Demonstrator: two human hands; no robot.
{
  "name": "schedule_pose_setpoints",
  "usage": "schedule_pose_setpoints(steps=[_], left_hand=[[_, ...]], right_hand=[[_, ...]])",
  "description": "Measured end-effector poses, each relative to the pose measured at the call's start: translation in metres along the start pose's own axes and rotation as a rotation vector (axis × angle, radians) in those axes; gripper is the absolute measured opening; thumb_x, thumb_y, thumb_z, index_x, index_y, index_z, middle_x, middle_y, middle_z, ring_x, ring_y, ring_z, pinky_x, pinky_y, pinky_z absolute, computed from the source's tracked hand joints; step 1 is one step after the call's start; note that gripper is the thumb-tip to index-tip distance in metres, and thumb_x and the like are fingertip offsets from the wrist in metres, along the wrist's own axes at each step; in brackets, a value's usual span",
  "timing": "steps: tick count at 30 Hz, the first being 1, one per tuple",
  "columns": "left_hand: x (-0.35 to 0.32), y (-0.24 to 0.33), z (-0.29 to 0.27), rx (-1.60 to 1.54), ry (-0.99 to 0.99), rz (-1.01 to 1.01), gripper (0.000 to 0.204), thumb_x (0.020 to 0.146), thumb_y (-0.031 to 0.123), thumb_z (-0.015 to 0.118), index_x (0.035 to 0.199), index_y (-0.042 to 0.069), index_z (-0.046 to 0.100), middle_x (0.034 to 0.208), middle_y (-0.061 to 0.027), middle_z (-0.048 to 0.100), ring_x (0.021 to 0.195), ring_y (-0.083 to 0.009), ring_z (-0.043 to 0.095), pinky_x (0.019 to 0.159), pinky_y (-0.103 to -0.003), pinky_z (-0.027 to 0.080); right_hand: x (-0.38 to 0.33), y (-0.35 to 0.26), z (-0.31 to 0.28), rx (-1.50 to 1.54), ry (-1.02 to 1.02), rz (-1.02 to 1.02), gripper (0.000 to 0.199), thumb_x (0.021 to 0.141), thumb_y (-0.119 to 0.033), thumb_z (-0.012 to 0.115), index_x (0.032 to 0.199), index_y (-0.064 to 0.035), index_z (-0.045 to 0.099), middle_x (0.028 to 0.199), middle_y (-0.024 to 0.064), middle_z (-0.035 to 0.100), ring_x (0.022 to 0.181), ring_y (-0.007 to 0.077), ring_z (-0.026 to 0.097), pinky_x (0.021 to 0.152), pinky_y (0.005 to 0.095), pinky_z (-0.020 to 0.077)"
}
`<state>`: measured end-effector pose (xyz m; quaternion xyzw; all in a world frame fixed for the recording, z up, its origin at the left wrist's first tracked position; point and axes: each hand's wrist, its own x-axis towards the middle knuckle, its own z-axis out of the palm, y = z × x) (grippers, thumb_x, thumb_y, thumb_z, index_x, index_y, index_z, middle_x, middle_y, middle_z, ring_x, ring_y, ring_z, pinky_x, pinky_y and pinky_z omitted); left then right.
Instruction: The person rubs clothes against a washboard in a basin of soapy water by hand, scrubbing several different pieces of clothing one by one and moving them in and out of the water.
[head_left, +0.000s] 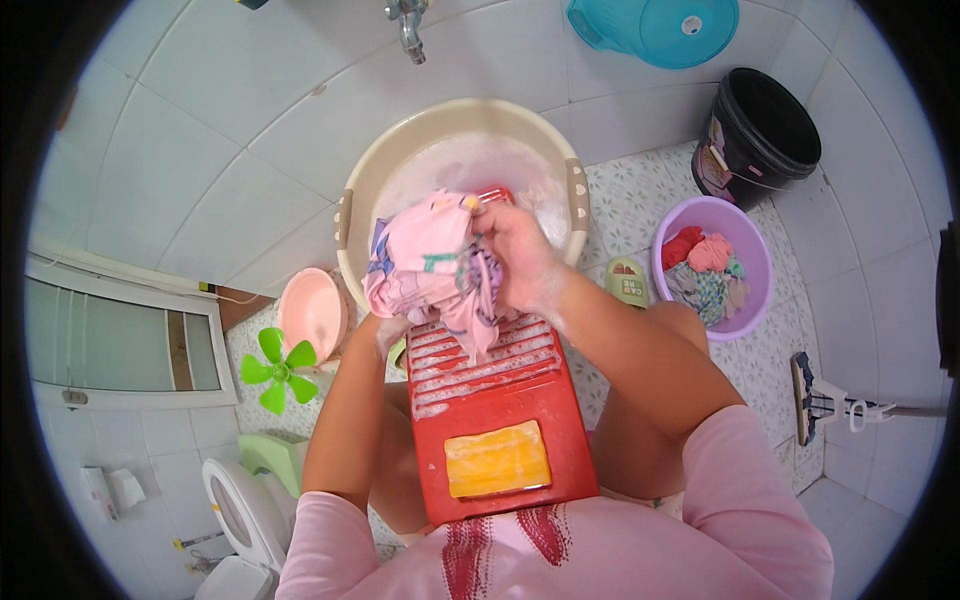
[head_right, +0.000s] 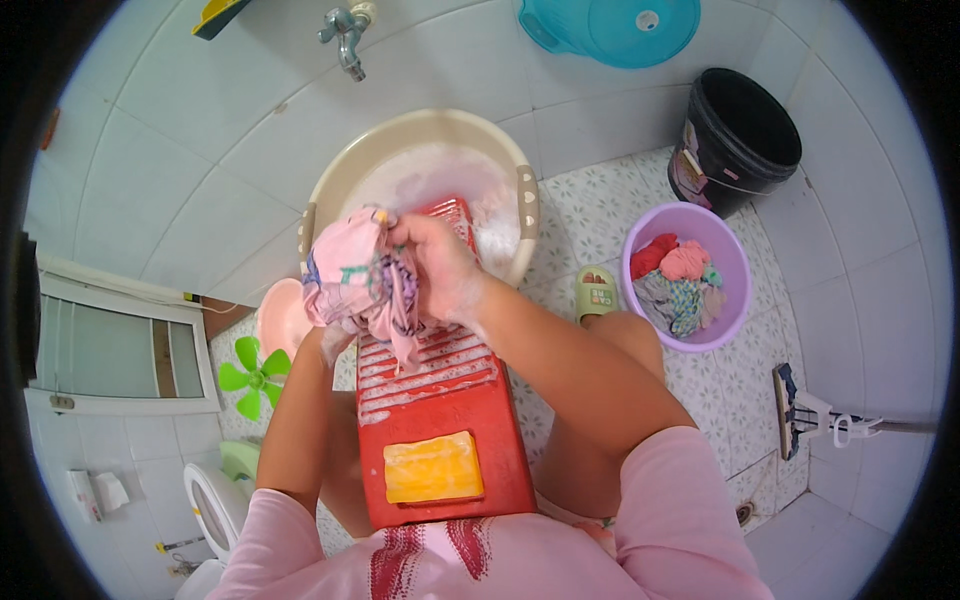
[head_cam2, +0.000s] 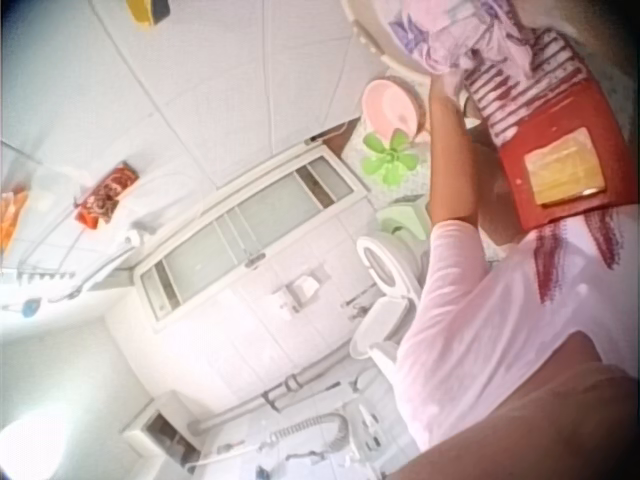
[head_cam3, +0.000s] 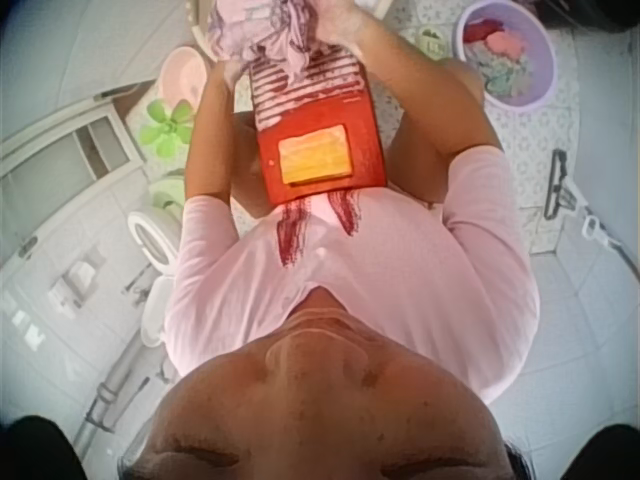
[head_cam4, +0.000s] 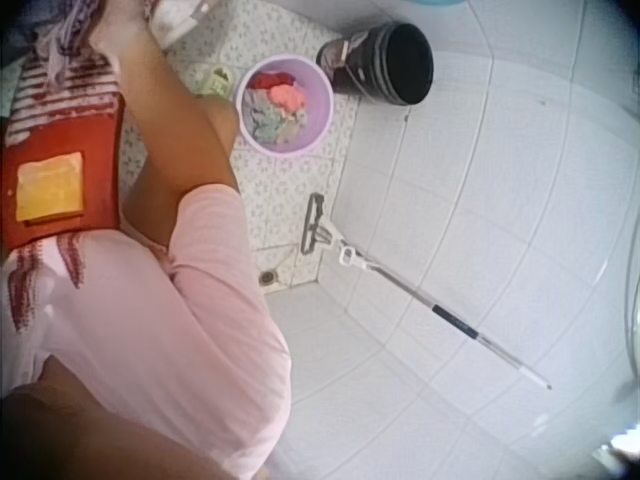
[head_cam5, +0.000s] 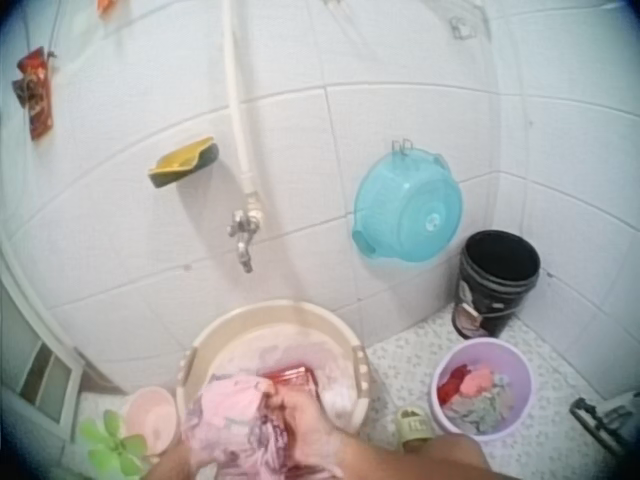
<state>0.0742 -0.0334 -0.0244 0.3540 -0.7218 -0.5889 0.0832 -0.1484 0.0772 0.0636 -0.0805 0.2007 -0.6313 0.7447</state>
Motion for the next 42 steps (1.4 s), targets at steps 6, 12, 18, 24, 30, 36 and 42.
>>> schedule_pose_setpoints(steps=[6,12,18,24,30,36,42], left_hand=[[-0.011,0.054,0.021,-1.0,-0.006,0.035,0.044,0.08,0.008,0.064,0.123,0.008,0.052,0.113,-0.0045,0.062,0.107,-0.0231,0.059,0.095,-0.039,0.049],[-0.033,0.067,-0.012,-0.585,0.15,0.162,0.064,0.071,0.004,0.065,0.131,0.0,0.044,0.121,-0.0094,0.058,0.111,-0.0218,0.057,0.095,-0.035,0.046],[-0.031,0.073,0.02,-0.809,-0.108,0.109,0.086,0.066,0.014,0.074,0.14,0.003,0.033,0.137,-0.0115,0.046,0.128,-0.0268,0.043,0.109,-0.041,0.032],[-0.017,0.078,0.023,-1.319,-0.317,-0.063,0.069,0.088,0.038,0.059,0.142,0.005,0.034,0.142,-0.0136,0.042,0.13,-0.0292,0.042,0.11,-0.046,0.031],[-0.021,0.089,0.019,-0.757,0.112,0.033,0.047,0.094,0.032,0.053,0.135,0.009,0.043,0.124,-0.0082,0.057,0.115,-0.0214,0.055,0.098,-0.037,0.045],[-0.031,0.077,0.024,-0.087,0.209,0.21,0.028,0.083,-0.001,0.058,0.109,0.008,0.05,0.112,-0.0065,0.051,0.107,-0.0184,0.051,0.094,-0.033,0.043],[-0.058,0.088,0.055,0.509,0.319,0.289,0.031,0.083,0.019,0.063,0.106,0.002,0.053,0.123,-0.0182,0.041,0.113,-0.0324,0.045,0.095,-0.039,0.038]], right_hand=[[0.007,-0.03,-0.021,-0.067,0.081,-0.141,0.037,0.087,-0.027,0.05,0.112,-0.0013,0.059,0.112,0.0128,0.063,0.104,0.0252,0.061,0.095,0.0416,0.0463],[0.013,-0.011,-0.042,-0.525,0.028,0.014,0.031,0.084,-0.01,0.045,0.108,0.0035,0.059,0.103,0.0131,0.065,0.097,0.0221,0.062,0.09,0.037,0.0486],[0.003,-0.003,-0.024,-0.179,-0.033,-0.027,0.037,0.083,-0.01,0.046,0.117,0.0019,0.055,0.114,0.0143,0.061,0.105,0.024,0.06,0.095,0.0395,0.0471],[0.01,-0.001,-0.03,-0.014,-0.089,-0.081,0.039,0.084,-0.016,0.05,0.119,-0.0003,0.055,0.116,0.0141,0.061,0.107,0.0242,0.06,0.097,0.0399,0.0463],[0.001,-0.03,-0.033,-0.534,0.032,-0.096,0.031,0.084,-0.009,0.047,0.108,0.0018,0.062,0.108,0.0127,0.064,0.101,0.021,0.061,0.089,0.034,0.0492],[-0.007,-0.048,-0.04,-0.64,0.056,-0.015,0.03,0.088,-0.011,0.049,0.115,0.0008,0.055,0.106,0.0093,0.062,0.095,0.0183,0.062,0.081,0.0346,0.0522],[-0.011,0.001,-0.048,-1.774,0.095,-0.576,0.029,0.081,-0.032,0.069,0.088,-0.0054,0.062,0.086,0.0109,0.058,0.077,0.0222,0.061,0.064,0.036,0.0498]])
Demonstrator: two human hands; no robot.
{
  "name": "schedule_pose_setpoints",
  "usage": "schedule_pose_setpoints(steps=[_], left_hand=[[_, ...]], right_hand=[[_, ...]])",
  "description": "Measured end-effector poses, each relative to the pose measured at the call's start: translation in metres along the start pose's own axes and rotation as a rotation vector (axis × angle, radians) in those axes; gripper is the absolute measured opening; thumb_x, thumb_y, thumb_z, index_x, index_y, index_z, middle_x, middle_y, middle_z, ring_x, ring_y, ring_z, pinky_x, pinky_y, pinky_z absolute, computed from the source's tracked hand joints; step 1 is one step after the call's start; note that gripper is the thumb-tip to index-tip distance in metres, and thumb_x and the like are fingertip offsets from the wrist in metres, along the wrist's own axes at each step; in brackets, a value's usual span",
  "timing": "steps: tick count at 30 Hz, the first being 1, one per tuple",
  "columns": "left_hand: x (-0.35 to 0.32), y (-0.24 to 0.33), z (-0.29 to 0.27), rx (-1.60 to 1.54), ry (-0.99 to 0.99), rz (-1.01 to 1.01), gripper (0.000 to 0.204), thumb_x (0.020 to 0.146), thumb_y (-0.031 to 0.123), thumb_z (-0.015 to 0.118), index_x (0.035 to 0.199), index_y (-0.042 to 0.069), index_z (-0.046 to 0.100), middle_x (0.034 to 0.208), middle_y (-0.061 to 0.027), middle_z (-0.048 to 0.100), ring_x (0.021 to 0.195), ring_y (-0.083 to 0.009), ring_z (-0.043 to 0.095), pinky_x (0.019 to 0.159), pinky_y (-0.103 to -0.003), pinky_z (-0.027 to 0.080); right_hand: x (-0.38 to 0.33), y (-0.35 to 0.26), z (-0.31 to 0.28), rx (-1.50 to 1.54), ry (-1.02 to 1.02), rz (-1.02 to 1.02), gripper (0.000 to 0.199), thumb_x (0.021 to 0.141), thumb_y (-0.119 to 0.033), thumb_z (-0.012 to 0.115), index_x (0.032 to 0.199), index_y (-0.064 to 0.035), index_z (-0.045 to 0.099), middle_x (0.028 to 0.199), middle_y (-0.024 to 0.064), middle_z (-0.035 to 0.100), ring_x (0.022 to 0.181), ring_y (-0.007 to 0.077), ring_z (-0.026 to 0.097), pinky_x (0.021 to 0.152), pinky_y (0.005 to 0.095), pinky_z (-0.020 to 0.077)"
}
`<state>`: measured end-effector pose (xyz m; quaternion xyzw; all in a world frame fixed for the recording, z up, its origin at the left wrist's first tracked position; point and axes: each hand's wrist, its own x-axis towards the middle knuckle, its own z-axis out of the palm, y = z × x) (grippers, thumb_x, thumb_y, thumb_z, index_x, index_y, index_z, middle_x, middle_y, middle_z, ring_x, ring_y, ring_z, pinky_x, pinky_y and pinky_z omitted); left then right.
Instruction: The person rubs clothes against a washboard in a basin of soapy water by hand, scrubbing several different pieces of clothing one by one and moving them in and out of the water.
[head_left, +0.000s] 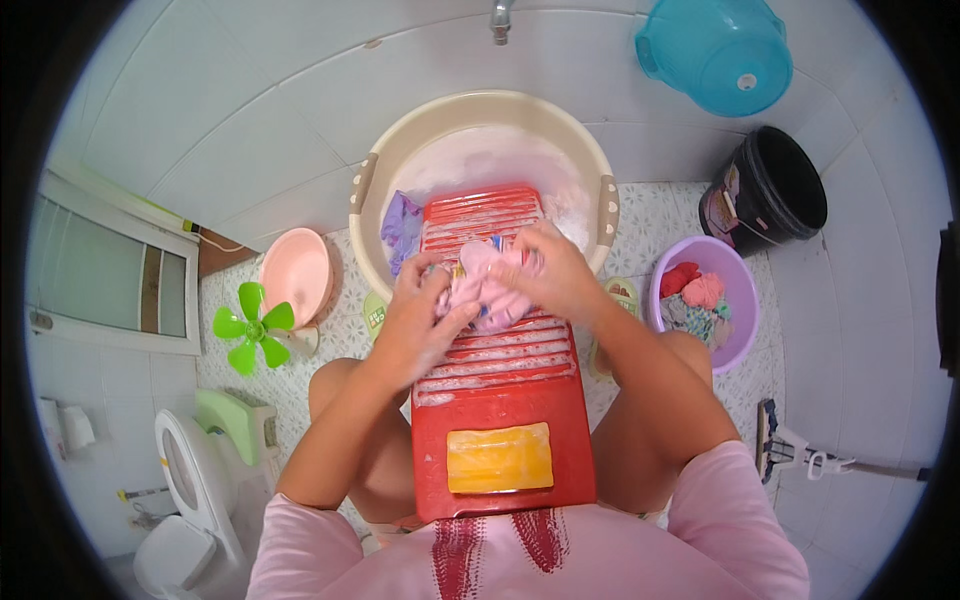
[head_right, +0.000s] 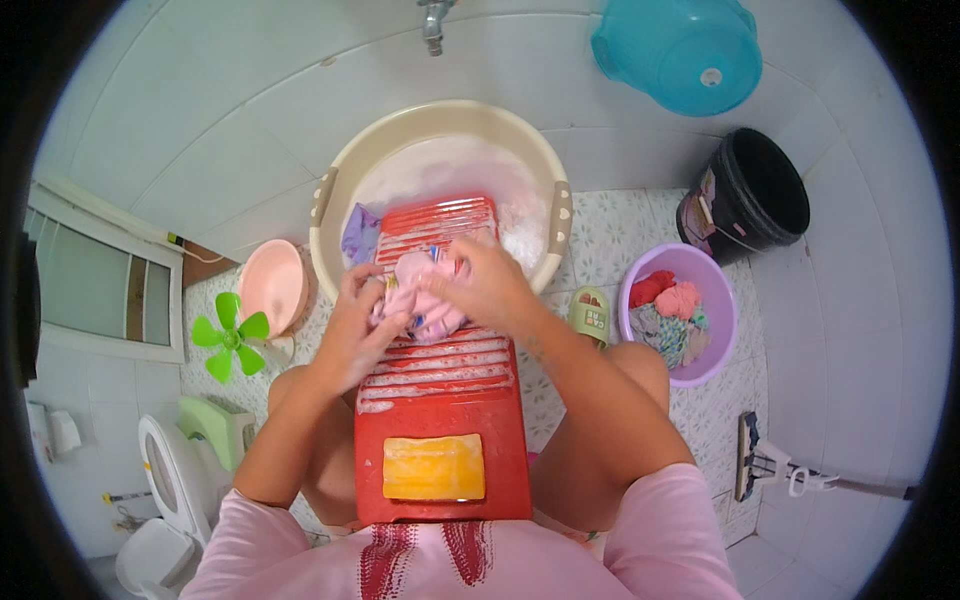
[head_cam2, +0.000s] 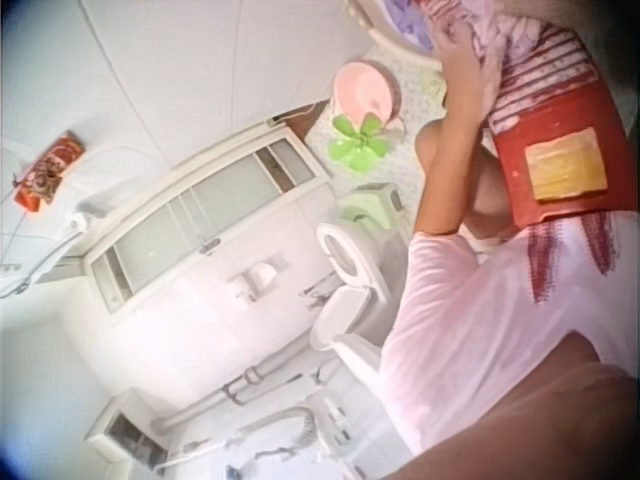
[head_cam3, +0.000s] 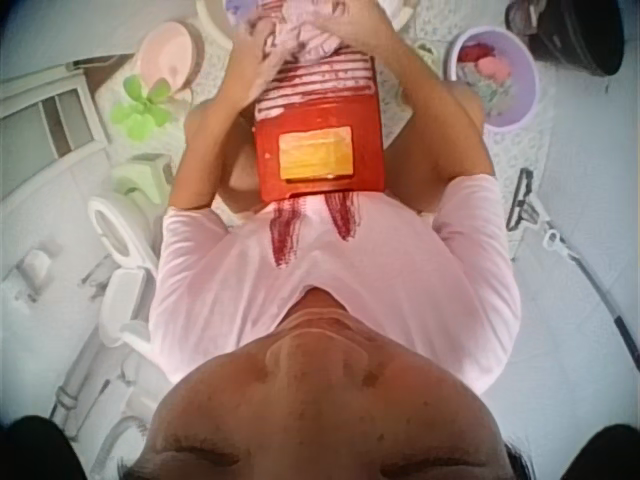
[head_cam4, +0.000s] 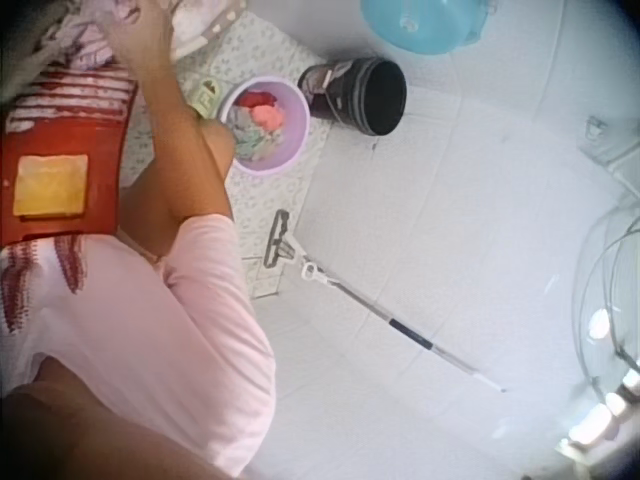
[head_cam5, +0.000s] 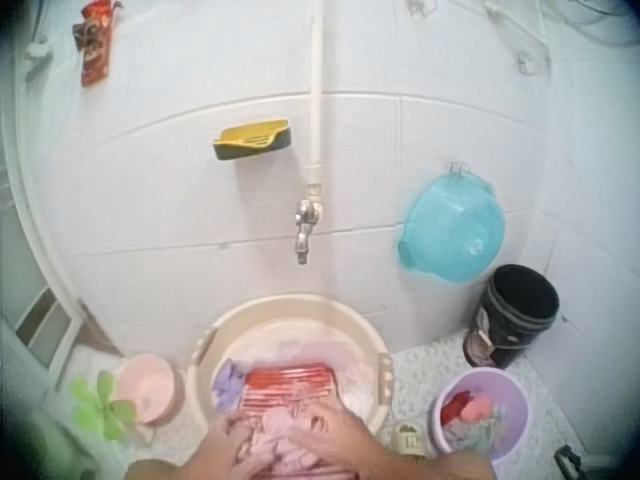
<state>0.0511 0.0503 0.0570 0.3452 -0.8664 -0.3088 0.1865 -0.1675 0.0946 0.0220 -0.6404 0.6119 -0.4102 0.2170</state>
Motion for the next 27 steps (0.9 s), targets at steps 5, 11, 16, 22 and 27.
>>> schedule_pose_setpoints(steps=[5,11,16,22,27], left_hand=[[-0.003,-0.012,0.032,0.383,0.072,0.276,0.033,0.077,0.015,0.063,0.102,-0.005,0.056,0.108,-0.0202,0.049,0.099,-0.0359,0.048,0.085,-0.046,0.042],[0.081,-0.057,0.055,0.504,0.12,0.088,0.025,0.081,0.01,0.053,0.102,-0.001,0.058,0.104,-0.0203,0.049,0.099,-0.0374,0.049,0.082,-0.045,0.042],[0.114,-0.079,0.057,0.528,0.154,0.077,0.024,0.086,0.018,0.049,0.098,0.002,0.061,0.101,-0.0181,0.052,0.091,-0.0345,0.055,0.078,-0.047,0.045],[0.02,-0.018,0.016,0.235,-0.229,0.189,0.024,0.074,0.023,0.063,0.087,0.002,0.059,0.096,-0.019,0.05,0.089,-0.0342,0.054,0.075,-0.042,0.046],[0.013,-0.024,0.036,0.287,-0.075,0.14,0.022,0.076,0.018,0.063,0.089,0.002,0.056,0.098,-0.0181,0.049,0.088,-0.0345,0.054,0.073,-0.043,0.045]], right_hand=[[-0.02,-0.041,0.033,-0.179,0.008,-0.084,0.021,0.077,-0.023,0.068,0.075,-0.0036,0.059,0.083,0.0146,0.051,0.074,0.0326,0.059,0.063,0.0424,0.0481],[0.055,0.025,0.067,-0.672,0.107,0.094,0.015,0.081,-0.017,0.057,0.082,-0.0031,0.064,0.09,0.018,0.057,0.076,0.032,0.063,0.061,0.042,0.0525],[0.085,0.048,0.071,-0.732,0.13,0.082,0.018,0.082,-0.018,0.055,0.081,-0.0024,0.066,0.092,0.0189,0.057,0.077,0.0329,0.063,0.063,0.0435,0.0522],[-0.02,-0.037,0.023,-0.37,-0.258,0.062,0.018,0.081,-0.022,0.057,0.076,-0.0075,0.065,0.086,0.0176,0.057,0.07,0.035,0.06,0.063,0.0469,0.0494],[-0.012,-0.026,0.04,-0.47,-0.121,0.04,0.019,0.082,-0.023,0.057,0.076,-0.007,0.064,0.086,0.0175,0.058,0.07,0.0356,0.062,0.062,0.0471,0.0504]])
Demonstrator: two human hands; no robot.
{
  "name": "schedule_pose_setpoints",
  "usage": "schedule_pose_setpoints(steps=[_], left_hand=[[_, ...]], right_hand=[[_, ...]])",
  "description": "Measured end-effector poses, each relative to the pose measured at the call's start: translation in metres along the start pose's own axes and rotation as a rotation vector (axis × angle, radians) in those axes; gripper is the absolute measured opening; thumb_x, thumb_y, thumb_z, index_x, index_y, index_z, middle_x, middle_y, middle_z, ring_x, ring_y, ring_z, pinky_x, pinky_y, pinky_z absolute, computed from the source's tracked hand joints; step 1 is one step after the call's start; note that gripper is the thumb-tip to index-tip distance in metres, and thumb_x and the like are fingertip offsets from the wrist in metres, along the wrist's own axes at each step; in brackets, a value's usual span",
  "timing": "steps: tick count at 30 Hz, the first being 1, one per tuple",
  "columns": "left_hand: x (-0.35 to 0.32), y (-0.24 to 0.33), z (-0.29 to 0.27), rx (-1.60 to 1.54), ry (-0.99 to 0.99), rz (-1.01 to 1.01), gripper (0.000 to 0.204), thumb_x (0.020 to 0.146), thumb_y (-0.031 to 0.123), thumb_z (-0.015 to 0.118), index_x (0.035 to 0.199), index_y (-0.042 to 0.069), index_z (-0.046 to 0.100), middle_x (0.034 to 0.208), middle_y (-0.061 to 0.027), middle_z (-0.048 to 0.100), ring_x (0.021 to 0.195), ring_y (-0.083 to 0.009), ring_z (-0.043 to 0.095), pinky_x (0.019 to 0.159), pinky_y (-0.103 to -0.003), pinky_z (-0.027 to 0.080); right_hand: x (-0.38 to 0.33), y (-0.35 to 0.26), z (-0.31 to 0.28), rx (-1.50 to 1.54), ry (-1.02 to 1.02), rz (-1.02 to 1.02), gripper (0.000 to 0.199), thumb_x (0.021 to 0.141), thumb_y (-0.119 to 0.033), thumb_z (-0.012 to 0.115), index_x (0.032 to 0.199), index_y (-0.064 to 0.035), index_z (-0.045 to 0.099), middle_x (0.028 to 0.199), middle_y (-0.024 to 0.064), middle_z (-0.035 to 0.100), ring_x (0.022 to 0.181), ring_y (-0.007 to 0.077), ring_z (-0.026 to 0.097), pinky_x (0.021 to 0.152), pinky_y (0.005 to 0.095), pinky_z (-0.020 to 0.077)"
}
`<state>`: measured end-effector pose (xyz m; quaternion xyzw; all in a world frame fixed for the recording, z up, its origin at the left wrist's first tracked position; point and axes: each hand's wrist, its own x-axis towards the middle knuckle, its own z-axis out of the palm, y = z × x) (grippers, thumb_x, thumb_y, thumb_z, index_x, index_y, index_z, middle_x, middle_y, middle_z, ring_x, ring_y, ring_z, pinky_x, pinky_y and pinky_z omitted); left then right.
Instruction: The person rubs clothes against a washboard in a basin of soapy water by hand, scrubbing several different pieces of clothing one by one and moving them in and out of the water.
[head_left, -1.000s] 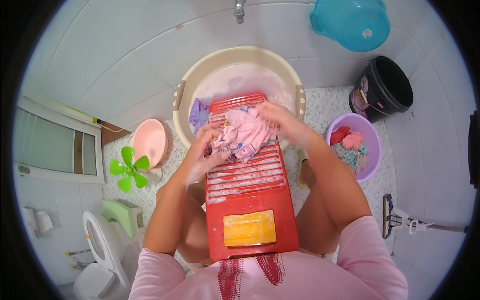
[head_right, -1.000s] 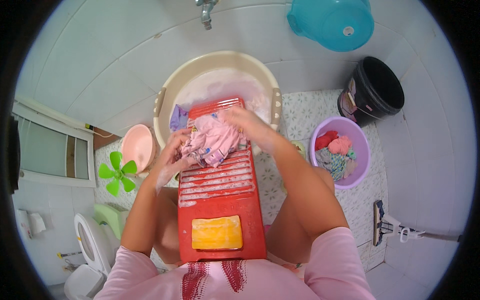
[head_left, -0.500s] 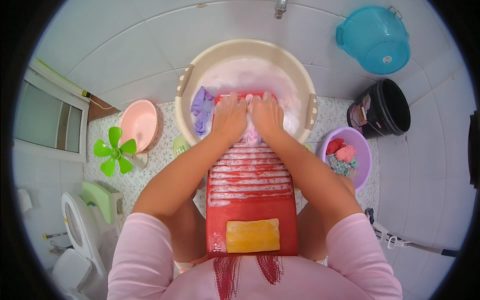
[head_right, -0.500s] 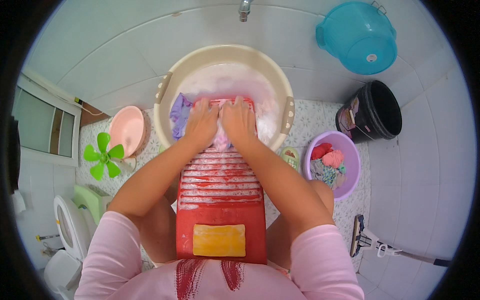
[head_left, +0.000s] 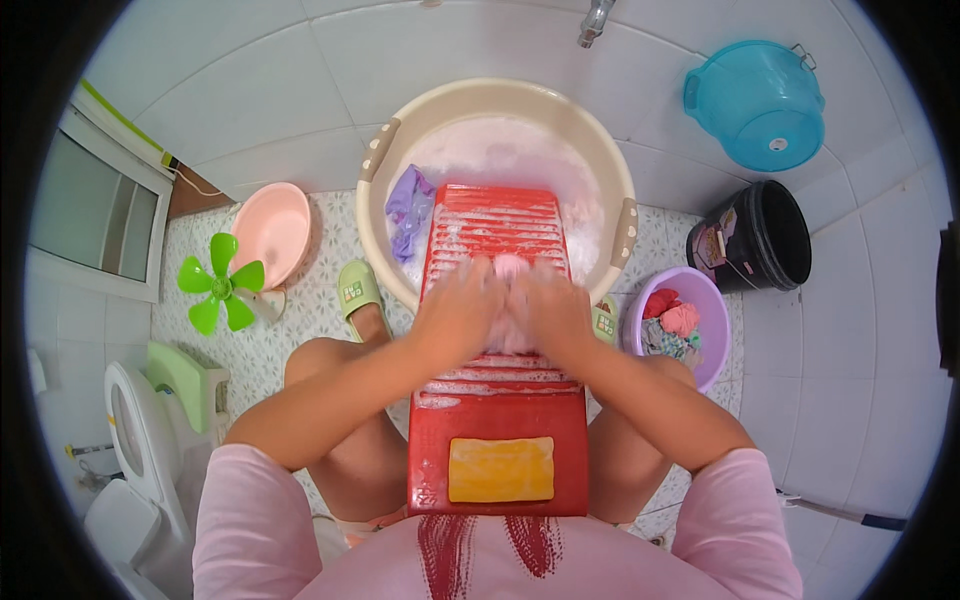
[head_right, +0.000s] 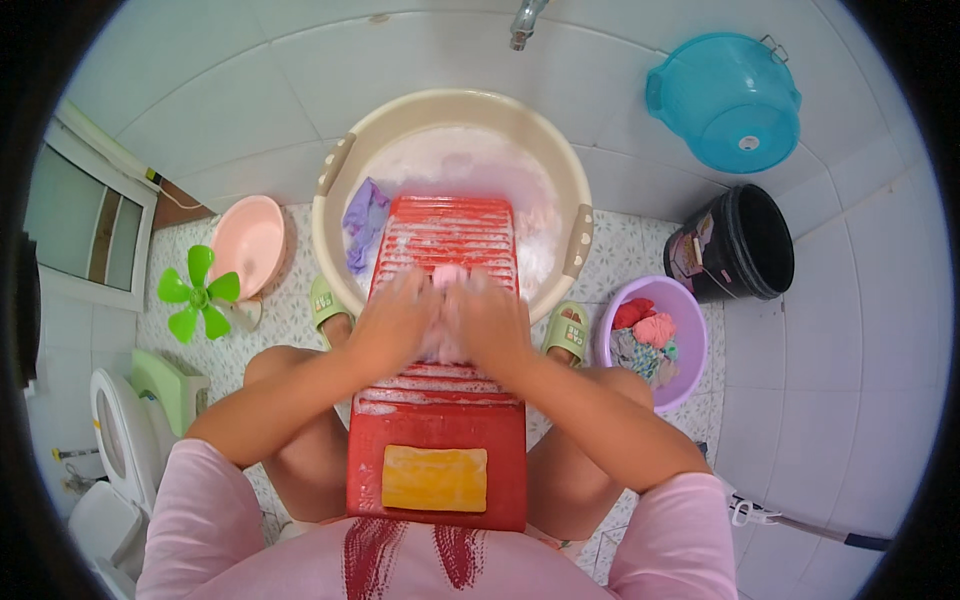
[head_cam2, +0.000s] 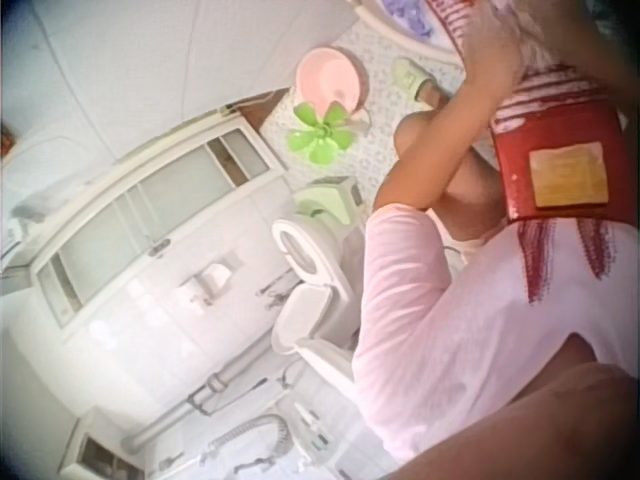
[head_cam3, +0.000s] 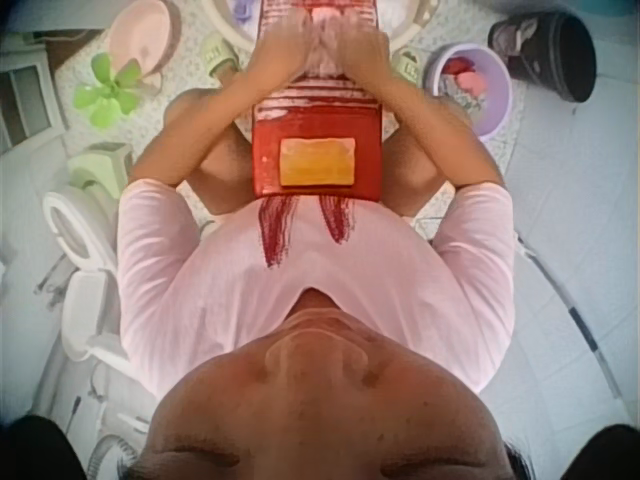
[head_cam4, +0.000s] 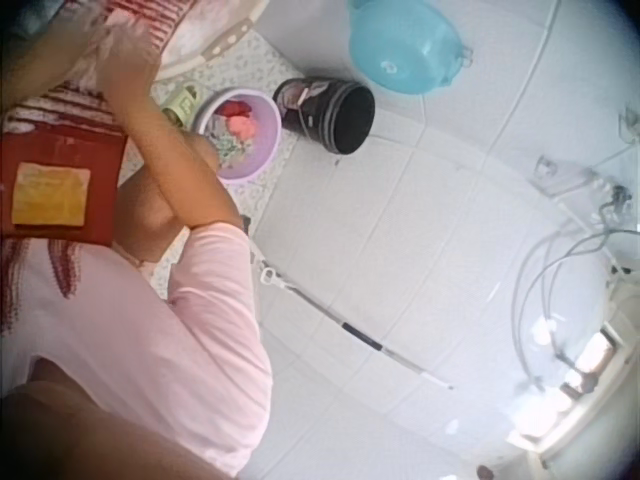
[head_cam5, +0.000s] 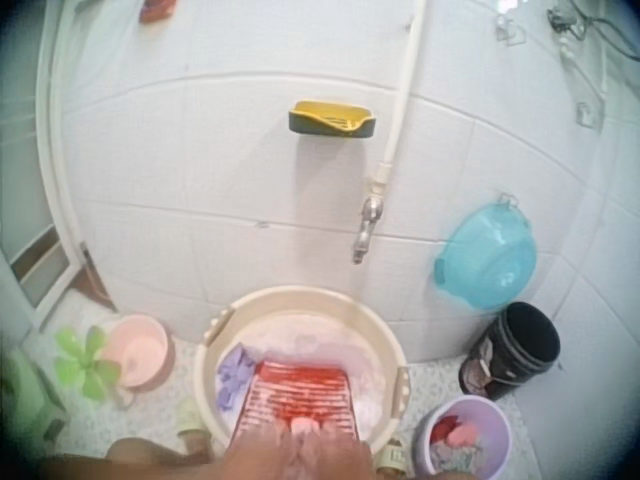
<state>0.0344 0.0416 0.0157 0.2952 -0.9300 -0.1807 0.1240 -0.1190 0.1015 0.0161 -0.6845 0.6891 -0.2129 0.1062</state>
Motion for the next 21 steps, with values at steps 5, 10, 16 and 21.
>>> schedule_pose_setpoints(steps=[5,10,16,21], left_hand=[[0.076,-0.046,0.033,0.172,0.151,-0.117,0.024,0.083,0.017,0.055,0.102,0.002,0.054,0.104,-0.0183,0.053,0.097,-0.0361,0.054,0.078,-0.046,0.046],[0.048,-0.038,0.011,-0.105,-0.164,-0.097,0.036,0.083,0.022,0.057,0.111,0.001,0.049,0.116,-0.0201,0.052,0.106,-0.039,0.052,0.086,-0.049,0.043],[-0.027,0.007,-0.013,0.039,-0.016,0.123,0.069,0.084,0.027,0.061,0.139,-0.002,0.031,0.141,-0.0219,0.036,0.124,-0.0436,0.038,0.101,-0.051,0.034],[0.028,-0.029,0.014,0.084,-0.032,-0.087,0.063,0.086,0.019,0.056,0.142,0.005,0.03,0.146,-0.0204,0.029,0.13,-0.0458,0.031,0.107,-0.053,0.026]], right_hand=[[0.09,0.05,0.043,-0.188,0.137,0.123,0.02,0.083,-0.02,0.054,0.08,-0.0038,0.065,0.089,0.0201,0.06,0.071,0.037,0.063,0.064,0.0479,0.0515],[0.048,0.021,0.02,-0.166,0.14,0.007,0.016,0.082,-0.019,0.058,0.087,-0.0049,0.063,0.088,0.0176,0.057,0.075,0.0354,0.061,0.064,0.0457,0.0512],[-0.016,-0.014,-0.005,-0.115,0.044,-0.133,0.018,0.081,-0.018,0.056,0.093,-0.0063,0.06,0.088,0.0151,0.053,0.073,0.0333,0.061,0.059,0.0463,0.0514],[0.074,0.025,0.032,-0.148,0.056,0.138,0.022,0.081,-0.02,0.061,0.097,-0.0052,0.06,0.094,0.0188,0.06,0.078,0.0378,0.063,0.066,0.0477,0.05]])
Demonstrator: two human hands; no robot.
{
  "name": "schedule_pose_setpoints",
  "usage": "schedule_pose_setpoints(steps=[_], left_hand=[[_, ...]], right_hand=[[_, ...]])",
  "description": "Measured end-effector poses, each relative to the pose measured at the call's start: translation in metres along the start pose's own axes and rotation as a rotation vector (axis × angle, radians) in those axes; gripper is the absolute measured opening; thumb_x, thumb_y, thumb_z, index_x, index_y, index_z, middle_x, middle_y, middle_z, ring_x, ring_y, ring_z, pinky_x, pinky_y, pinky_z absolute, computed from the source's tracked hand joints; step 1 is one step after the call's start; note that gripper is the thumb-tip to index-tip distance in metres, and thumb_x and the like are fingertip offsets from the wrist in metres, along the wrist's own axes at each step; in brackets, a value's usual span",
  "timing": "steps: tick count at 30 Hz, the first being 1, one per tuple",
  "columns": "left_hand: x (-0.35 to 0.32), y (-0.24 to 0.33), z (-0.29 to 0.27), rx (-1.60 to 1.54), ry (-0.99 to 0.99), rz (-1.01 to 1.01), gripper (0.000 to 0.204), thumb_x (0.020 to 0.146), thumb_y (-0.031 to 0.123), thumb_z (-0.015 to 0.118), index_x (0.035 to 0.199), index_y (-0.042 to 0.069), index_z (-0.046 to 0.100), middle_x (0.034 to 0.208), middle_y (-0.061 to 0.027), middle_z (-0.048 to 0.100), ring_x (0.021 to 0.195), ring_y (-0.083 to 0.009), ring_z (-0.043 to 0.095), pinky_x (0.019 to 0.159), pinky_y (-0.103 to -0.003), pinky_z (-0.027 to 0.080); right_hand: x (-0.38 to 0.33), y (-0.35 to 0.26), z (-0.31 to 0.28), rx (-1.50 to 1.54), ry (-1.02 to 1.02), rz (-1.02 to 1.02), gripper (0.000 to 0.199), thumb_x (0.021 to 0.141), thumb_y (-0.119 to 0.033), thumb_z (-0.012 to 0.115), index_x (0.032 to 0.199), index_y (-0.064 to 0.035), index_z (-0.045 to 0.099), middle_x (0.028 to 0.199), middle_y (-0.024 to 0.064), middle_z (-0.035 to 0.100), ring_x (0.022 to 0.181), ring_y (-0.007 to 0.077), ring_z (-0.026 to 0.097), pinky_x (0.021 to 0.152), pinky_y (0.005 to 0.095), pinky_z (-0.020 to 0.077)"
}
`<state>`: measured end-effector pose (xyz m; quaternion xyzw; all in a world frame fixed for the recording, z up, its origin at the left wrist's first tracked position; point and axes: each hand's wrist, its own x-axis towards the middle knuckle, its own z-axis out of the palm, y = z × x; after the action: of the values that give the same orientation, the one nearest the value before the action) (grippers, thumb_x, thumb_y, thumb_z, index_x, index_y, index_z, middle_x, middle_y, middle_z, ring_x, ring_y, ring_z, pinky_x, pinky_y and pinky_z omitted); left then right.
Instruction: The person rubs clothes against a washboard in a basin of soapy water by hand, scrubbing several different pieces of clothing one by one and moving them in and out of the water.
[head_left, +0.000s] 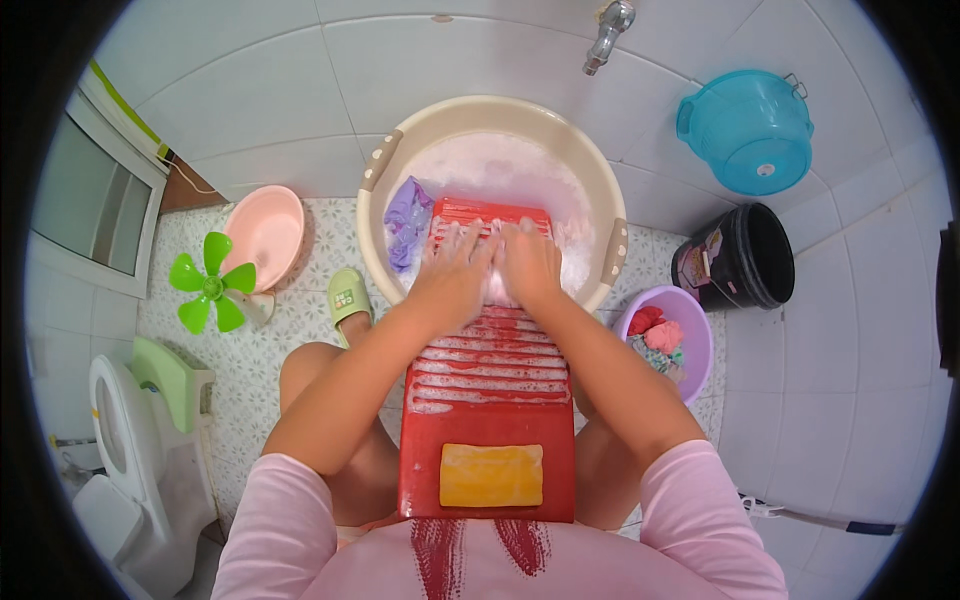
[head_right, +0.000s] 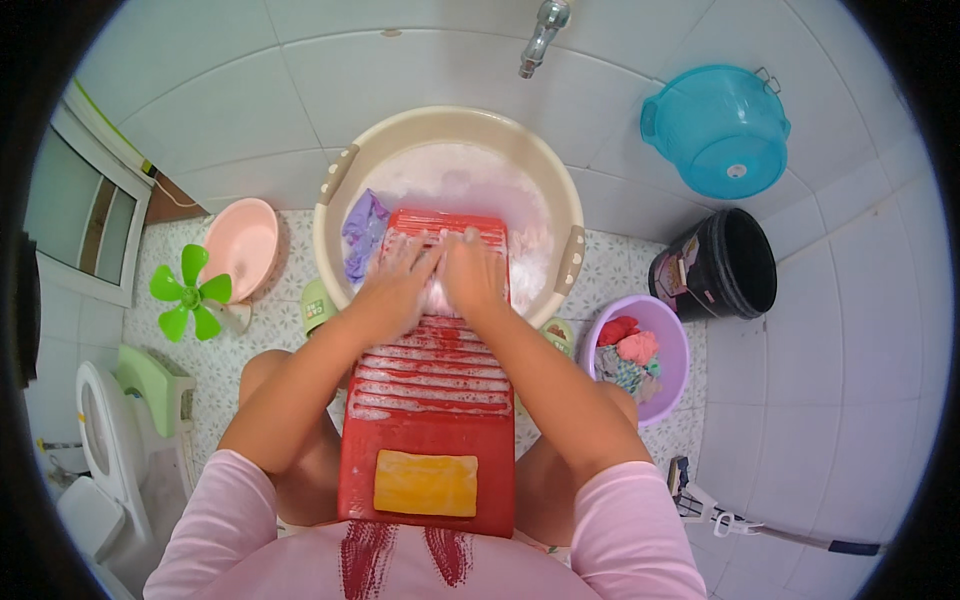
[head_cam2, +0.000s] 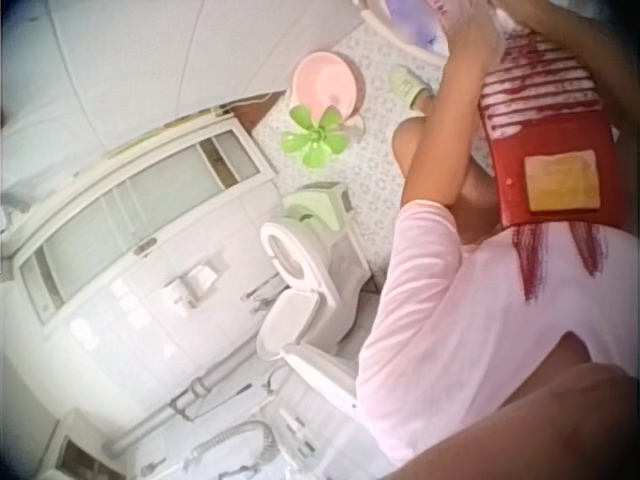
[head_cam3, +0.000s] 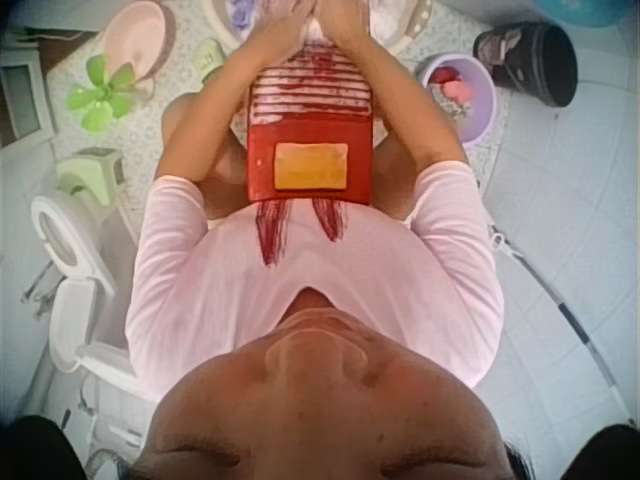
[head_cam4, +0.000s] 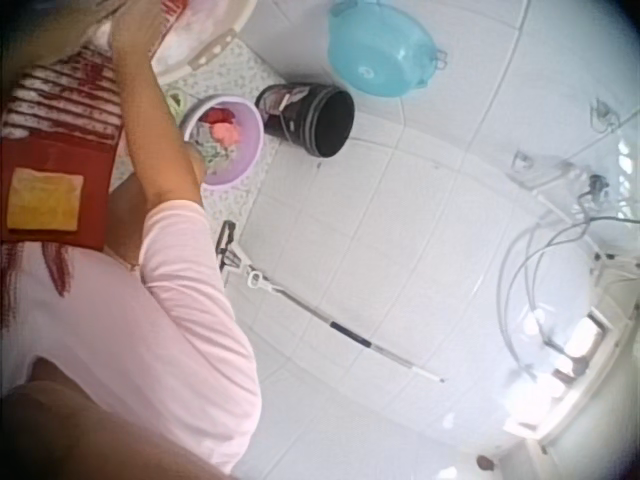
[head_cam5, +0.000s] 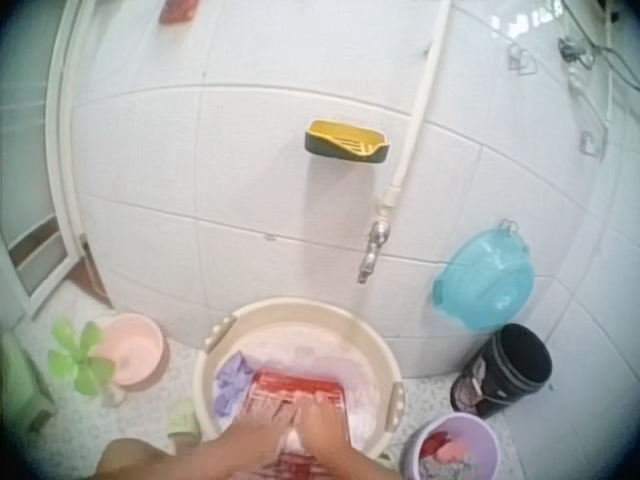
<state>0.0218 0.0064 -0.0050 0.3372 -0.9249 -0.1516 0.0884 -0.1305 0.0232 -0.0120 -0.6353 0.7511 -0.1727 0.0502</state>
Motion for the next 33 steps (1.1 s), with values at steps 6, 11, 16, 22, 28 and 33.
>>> schedule_pose_setpoints(steps=[6,11,16,22,28,33], left_hand=[[0.014,-0.042,-0.004,-0.345,0.019,-0.25,0.054,0.081,0.021,0.063,0.13,0.011,0.043,0.129,-0.0186,0.045,0.123,-0.0377,0.041,0.102,-0.045,0.033],[0.012,-0.048,-0.026,-0.47,-0.127,-0.017,0.047,0.066,0.017,0.078,0.104,0.008,0.052,0.109,-0.0165,0.052,0.111,-0.0367,0.047,0.093,-0.041,0.04],[0.006,-0.021,-0.044,-0.555,0.059,0.039,0.049,0.063,0.017,0.081,0.102,0.007,0.053,0.106,-0.0158,0.053,0.102,-0.035,0.051,0.088,-0.039,0.043],[-0.019,0.025,-0.053,-0.657,0.207,0.191,0.053,0.069,0.019,0.078,0.114,0.007,0.053,0.104,-0.0163,0.059,0.097,-0.0334,0.058,0.083,-0.038,0.047],[0.003,-0.006,-0.057,-1.117,0.25,-0.2,0.036,0.079,0.01,0.062,0.113,0.005,0.051,0.098,-0.0106,0.061,0.088,-0.0195,0.061,0.076,-0.03,0.049],[0.008,-0.029,-0.05,-1.654,0.037,-0.235,0.038,0.071,-0.004,0.04,0.107,0.005,0.052,0.088,-0.0048,0.057,0.076,-0.0095,0.054,0.067,-0.023,0.046]], right_hand=[[0.022,0.003,-0.004,0.194,-0.092,0.092,0.025,0.08,-0.02,0.06,0.1,-0.0053,0.058,0.095,0.0214,0.063,0.087,0.0387,0.062,0.075,0.0474,0.0483],[-0.027,0.001,-0.043,0.468,-0.11,0.004,0.027,0.079,-0.021,0.064,0.101,-0.0069,0.056,0.091,0.0197,0.064,0.085,0.0375,0.061,0.073,0.042,0.0479],[-0.065,0.0,-0.056,0.629,0.083,0.313,0.032,0.081,-0.024,0.07,0.102,-0.0045,0.056,0.083,0.0127,0.061,0.069,0.0193,0.056,0.066,0.0323,0.0463],[-0.063,-0.017,-0.076,1.218,-0.049,0.363,0.039,0.083,-0.016,0.068,0.117,-0.0047,0.051,0.088,0.0063,0.06,0.078,0.0153,0.058,0.071,0.0254,0.0466],[-0.047,-0.014,-0.086,1.098,0.012,-0.029,0.066,0.073,-0.006,0.073,0.131,-0.004,0.041,0.115,0.0125,0.054,0.108,0.0251,0.053,0.089,0.0331,0.0459],[-0.042,-0.028,-0.081,0.528,-0.172,-0.012,0.078,0.066,-0.007,0.079,0.133,-0.0048,0.04,0.114,0.0168,0.059,0.108,0.0292,0.058,0.093,0.0348,0.0448]])
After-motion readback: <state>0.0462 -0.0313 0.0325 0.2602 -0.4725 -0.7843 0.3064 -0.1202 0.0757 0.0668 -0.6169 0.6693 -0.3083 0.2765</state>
